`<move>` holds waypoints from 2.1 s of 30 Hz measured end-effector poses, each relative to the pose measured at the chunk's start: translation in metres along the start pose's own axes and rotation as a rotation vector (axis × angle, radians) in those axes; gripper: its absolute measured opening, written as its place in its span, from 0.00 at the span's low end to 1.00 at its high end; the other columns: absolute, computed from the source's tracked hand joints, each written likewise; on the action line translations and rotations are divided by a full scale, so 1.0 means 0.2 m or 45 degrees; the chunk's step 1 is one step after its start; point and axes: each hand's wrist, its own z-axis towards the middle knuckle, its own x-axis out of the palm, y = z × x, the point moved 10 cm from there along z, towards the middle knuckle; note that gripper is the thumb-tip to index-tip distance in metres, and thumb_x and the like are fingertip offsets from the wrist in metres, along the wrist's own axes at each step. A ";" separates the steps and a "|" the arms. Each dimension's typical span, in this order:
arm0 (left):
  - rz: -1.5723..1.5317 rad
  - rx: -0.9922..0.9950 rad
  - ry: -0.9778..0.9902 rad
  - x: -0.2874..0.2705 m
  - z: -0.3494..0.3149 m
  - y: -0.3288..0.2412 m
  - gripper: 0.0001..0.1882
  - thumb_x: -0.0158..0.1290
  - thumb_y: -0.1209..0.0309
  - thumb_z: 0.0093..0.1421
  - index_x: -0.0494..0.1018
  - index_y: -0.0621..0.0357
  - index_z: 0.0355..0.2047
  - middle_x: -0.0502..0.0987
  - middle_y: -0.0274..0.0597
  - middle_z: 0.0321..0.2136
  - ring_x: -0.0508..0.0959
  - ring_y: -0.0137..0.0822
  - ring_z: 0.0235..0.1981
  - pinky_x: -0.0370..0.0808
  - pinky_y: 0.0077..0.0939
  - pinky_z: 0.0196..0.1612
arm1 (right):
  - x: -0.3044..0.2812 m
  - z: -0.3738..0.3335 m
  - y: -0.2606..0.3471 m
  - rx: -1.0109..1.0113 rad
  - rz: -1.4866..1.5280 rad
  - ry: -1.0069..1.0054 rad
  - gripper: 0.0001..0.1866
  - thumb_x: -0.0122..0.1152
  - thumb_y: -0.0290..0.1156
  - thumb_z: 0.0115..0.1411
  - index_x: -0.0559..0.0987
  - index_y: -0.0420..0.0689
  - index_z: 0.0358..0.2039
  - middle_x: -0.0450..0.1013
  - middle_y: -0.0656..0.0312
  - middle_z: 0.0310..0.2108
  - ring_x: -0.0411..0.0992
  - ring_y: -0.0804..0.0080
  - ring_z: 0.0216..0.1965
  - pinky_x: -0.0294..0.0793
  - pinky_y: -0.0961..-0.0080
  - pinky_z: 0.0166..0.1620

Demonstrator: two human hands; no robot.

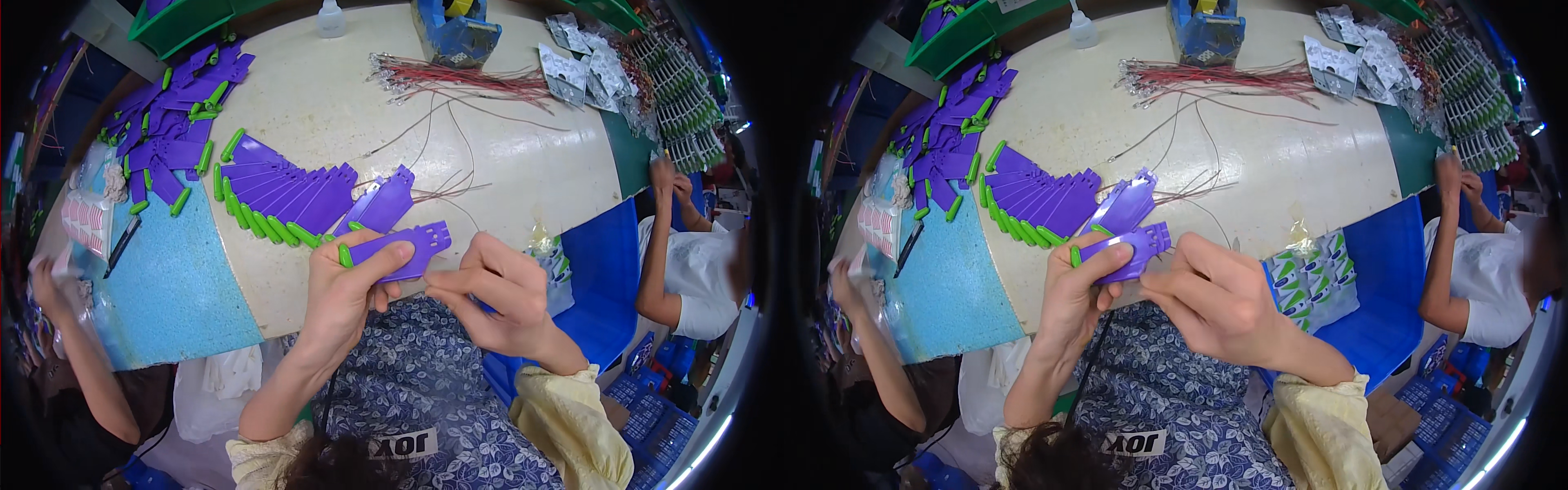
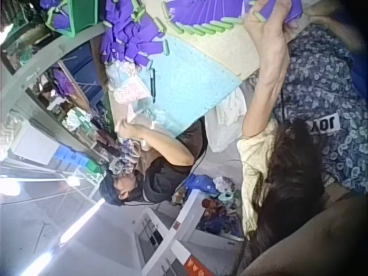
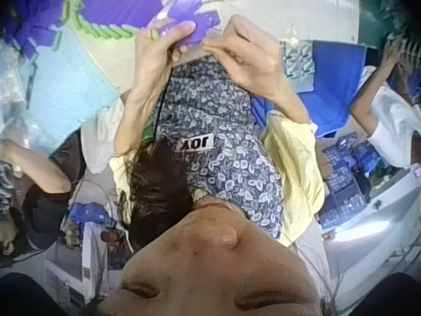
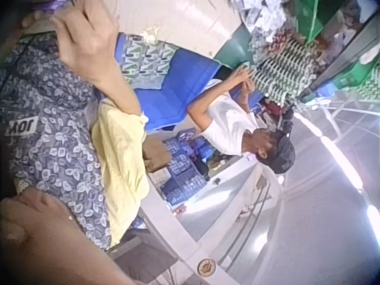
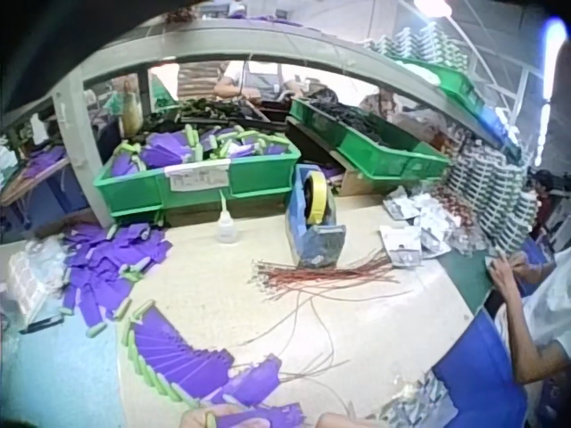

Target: The person assembles small purple plastic components with green cylindrical pieces and red wires. They apply glue to the purple parts, insert the wires, and use a hammer to secure the green pieces into place. The person works at a table with piles of parts and tools, stacking the finished units as they complete them.

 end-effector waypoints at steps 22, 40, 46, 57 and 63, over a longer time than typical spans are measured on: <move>1.348 1.499 -0.178 0.32 -0.38 -0.32 0.05 0.60 0.78 0.54 0.78 0.68 0.30 0.74 0.43 0.17 0.73 0.38 0.14 0.68 0.28 0.18 | 0.31 -0.29 -0.55 0.847 1.463 -0.060 0.11 0.64 0.20 0.61 0.78 0.34 0.45 0.78 0.59 0.39 0.77 0.77 0.39 0.77 0.79 0.45; 1.974 0.993 -0.583 0.10 -0.04 -0.26 0.28 0.64 0.63 0.55 0.71 0.65 0.52 0.72 0.49 0.42 0.69 0.49 0.48 0.65 0.45 0.50 | 0.28 0.38 -0.50 0.082 -0.011 0.555 0.20 0.71 0.27 0.50 0.77 0.36 0.43 0.76 0.54 0.26 0.74 0.56 0.25 0.75 0.69 0.35; 1.396 1.283 -0.302 0.08 -0.11 -0.22 0.24 0.67 0.79 0.50 0.72 0.65 0.47 0.72 0.48 0.39 0.76 0.48 0.37 0.75 0.37 0.37 | 0.27 0.32 -0.27 -0.290 0.036 0.476 0.17 0.68 0.26 0.50 0.77 0.38 0.41 0.75 0.53 0.36 0.74 0.51 0.41 0.74 0.60 0.44; 2.284 1.035 -0.276 -0.34 -0.04 -0.74 0.54 0.75 0.57 0.30 0.68 0.54 0.61 0.71 0.48 0.55 0.62 0.51 0.66 0.51 0.50 0.70 | 0.46 0.57 -0.32 -0.018 0.151 0.628 0.33 0.70 0.21 0.47 0.72 0.39 0.56 0.74 0.53 0.45 0.74 0.53 0.45 0.75 0.62 0.46; 1.984 0.941 -0.079 -0.34 -0.21 -0.50 0.34 0.71 0.67 0.41 0.75 0.62 0.50 0.76 0.44 0.47 0.76 0.48 0.46 0.73 0.44 0.50 | 0.48 0.44 -0.17 -0.346 0.000 0.681 0.34 0.72 0.25 0.45 0.72 0.39 0.55 0.72 0.52 0.45 0.72 0.53 0.45 0.74 0.62 0.50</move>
